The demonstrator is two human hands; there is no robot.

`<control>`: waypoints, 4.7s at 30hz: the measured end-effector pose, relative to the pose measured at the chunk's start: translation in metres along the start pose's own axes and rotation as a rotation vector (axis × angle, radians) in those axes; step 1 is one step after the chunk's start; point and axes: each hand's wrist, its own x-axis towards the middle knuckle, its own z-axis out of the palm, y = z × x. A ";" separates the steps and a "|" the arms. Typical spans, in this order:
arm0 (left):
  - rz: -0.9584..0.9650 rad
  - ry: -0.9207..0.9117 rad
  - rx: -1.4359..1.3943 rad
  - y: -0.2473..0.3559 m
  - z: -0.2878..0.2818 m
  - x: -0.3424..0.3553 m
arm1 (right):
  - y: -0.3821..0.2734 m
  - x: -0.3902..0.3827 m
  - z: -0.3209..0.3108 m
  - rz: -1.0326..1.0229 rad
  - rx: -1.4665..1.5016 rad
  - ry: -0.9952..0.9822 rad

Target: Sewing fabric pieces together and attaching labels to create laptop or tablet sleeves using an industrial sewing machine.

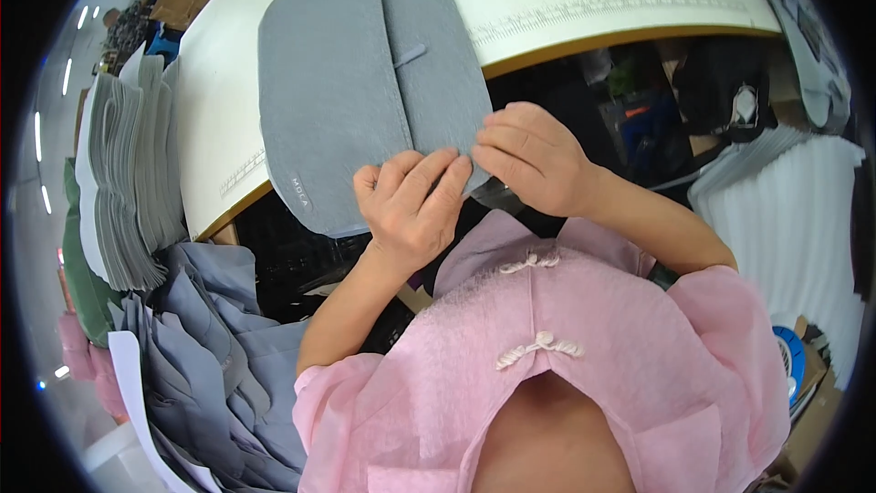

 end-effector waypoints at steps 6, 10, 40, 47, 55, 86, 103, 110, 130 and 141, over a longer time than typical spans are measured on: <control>-0.036 -0.087 -0.180 -0.001 -0.014 0.014 | 0.007 0.020 -0.014 -0.061 0.115 -0.204; -0.043 -0.080 -0.268 -0.011 -0.021 0.029 | 0.008 0.027 -0.017 -0.096 0.082 -0.222; -0.251 -0.548 0.038 -0.150 0.110 0.135 | 0.094 0.047 -0.008 -0.003 0.023 -0.460; -0.079 -0.757 -0.383 -0.087 0.032 0.087 | 0.098 0.039 -0.005 0.112 0.091 -0.364; -0.060 -0.295 -0.095 -0.058 0.045 0.055 | 0.093 0.041 -0.004 0.062 0.071 -0.326; -0.082 -0.447 0.060 -0.189 0.113 0.122 | 0.203 0.089 0.051 0.326 -0.129 -0.241; -0.257 -0.488 -0.295 -0.203 0.108 0.127 | 0.186 0.088 0.045 0.192 -0.237 -0.399; -0.166 -0.426 -0.220 -0.200 0.108 0.128 | 0.182 0.095 0.048 0.301 -0.368 -0.646; -0.075 -0.515 0.041 -0.200 0.113 0.120 | 0.186 0.091 0.046 0.349 -0.347 -0.518; -0.167 -0.544 0.079 -0.191 0.112 0.125 | 0.183 0.102 0.046 0.494 -0.332 -0.664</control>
